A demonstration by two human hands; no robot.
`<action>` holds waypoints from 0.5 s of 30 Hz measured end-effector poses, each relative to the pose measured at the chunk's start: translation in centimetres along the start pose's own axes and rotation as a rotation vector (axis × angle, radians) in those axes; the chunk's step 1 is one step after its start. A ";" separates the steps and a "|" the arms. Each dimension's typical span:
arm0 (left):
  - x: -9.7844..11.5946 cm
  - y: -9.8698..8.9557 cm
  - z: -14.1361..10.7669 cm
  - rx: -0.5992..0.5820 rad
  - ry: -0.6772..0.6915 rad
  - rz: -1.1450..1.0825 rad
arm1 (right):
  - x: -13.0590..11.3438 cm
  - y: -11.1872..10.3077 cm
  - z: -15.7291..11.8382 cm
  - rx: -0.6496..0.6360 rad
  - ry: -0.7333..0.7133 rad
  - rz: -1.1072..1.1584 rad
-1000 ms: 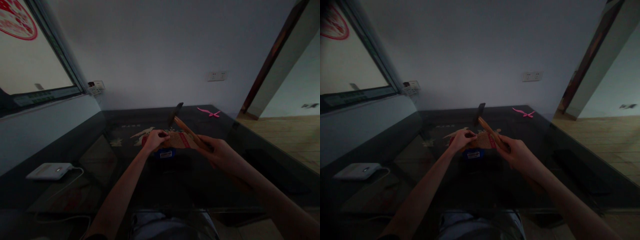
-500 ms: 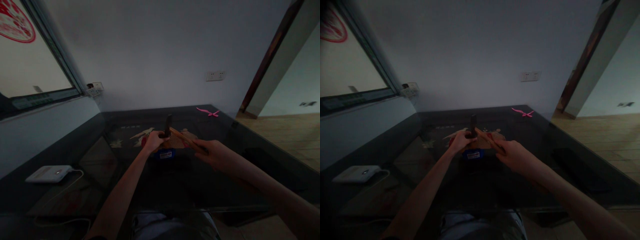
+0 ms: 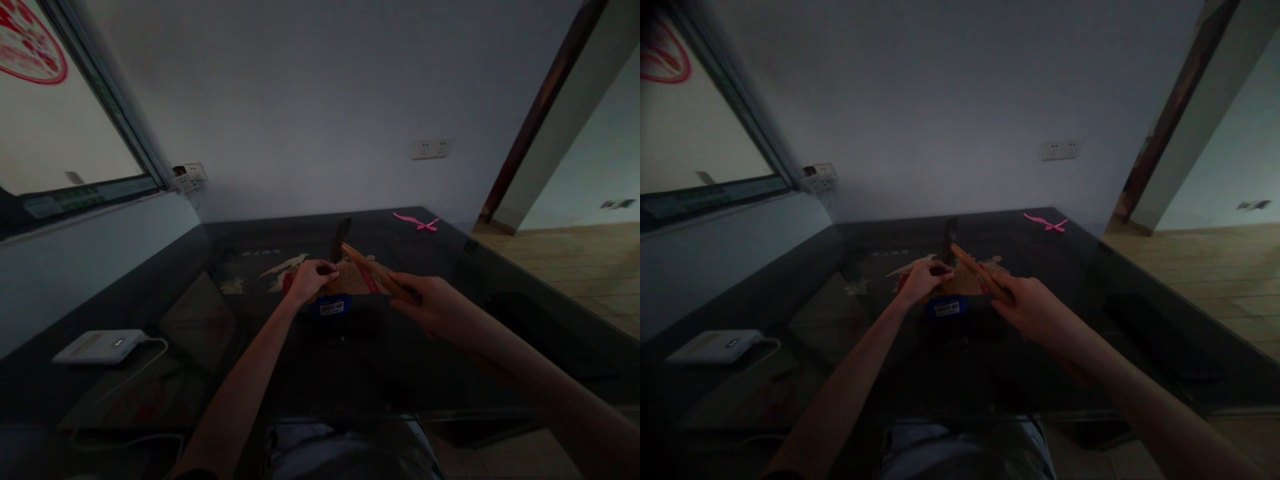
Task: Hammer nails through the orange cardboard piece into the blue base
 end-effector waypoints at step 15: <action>0.1 0.2 -0.1 -0.021 0.026 -0.026 | 0.3 0.2 -0.4 -0.014 0.038 0.028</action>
Point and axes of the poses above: each hand's wrist, its own z-axis towards the middle knuckle, its own y-axis out of the palm, x = y × z, the point moved 8 cm from there along z, towards the middle knuckle, and after that the axes turned 13 degrees about x, right-handed, at the moved point
